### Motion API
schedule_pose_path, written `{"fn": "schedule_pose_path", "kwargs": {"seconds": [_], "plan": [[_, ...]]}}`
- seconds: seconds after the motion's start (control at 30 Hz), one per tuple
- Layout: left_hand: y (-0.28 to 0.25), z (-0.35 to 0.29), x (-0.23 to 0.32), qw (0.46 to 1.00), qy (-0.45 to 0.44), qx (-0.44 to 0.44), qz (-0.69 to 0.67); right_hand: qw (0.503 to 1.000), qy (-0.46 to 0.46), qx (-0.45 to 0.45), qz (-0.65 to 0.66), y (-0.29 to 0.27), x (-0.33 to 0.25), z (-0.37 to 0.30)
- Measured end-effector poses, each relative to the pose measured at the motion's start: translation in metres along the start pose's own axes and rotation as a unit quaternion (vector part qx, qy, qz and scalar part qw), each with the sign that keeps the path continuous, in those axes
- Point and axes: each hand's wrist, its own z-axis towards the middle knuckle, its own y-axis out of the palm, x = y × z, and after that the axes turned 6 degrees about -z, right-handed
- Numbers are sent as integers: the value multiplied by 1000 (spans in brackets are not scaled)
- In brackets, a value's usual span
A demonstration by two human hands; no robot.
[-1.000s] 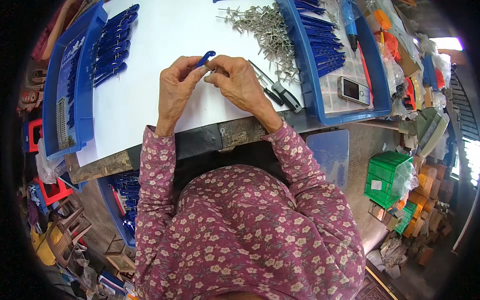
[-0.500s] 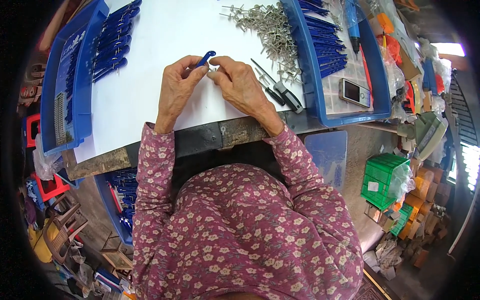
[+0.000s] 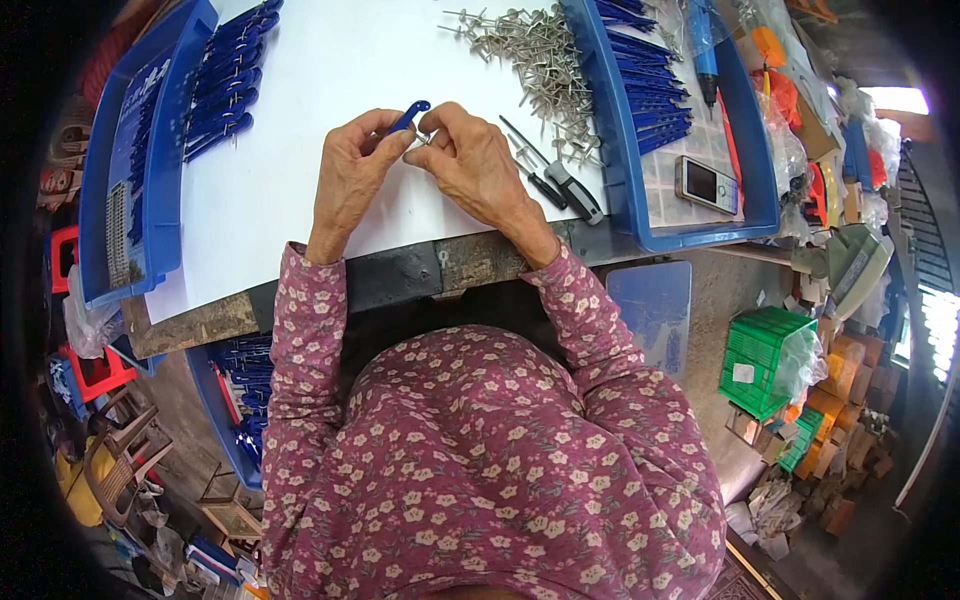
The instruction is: Assembling blue plastic components by inserting metal pins and seating them with a tool.
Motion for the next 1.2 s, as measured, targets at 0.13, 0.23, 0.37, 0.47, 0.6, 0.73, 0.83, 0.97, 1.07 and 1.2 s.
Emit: {"fn": "schedule_pose_path", "kwargs": {"seconds": [0.13, 0.23, 0.37, 0.47, 0.6, 0.73, 0.83, 0.97, 1.07, 1.2], "plan": [[0, 1, -1, 999, 9, -1, 31, 997, 23, 9, 70, 7, 7, 0], [0, 1, -3, 1000, 6, -1, 17, 997, -1, 22, 76, 9, 7, 2], [-3, 1, -2, 1000, -10, -6, 12, 1000, 3, -4, 18, 5, 3, 3], [-3, 2, -1, 999, -23, -9, 22, 999, 6, -9, 47, 5, 4, 2], [-1, 1, -4, 999, -15, -2, 36, 997, 0, 0, 75, 11, 12, 3], [-1, 1, -3, 999, -14, 1, 31, 999, 18, 1, 27, 11, 11, 3], [-1, 1, -4, 999, -24, -1, 28, 1000, 5, 2, 30, 10, 9, 2], [-1, 0, -6, 999, 9, 15, 30, 994, 31, 1, 105, 12, 7, 3], [0, 0, -1, 999, 13, 18, 33, 994, 40, 13, 97, 15, 10, 5], [3, -2, 1, 999, 33, 32, 17, 995, 45, 6, 90, 11, 6, 6]]}}
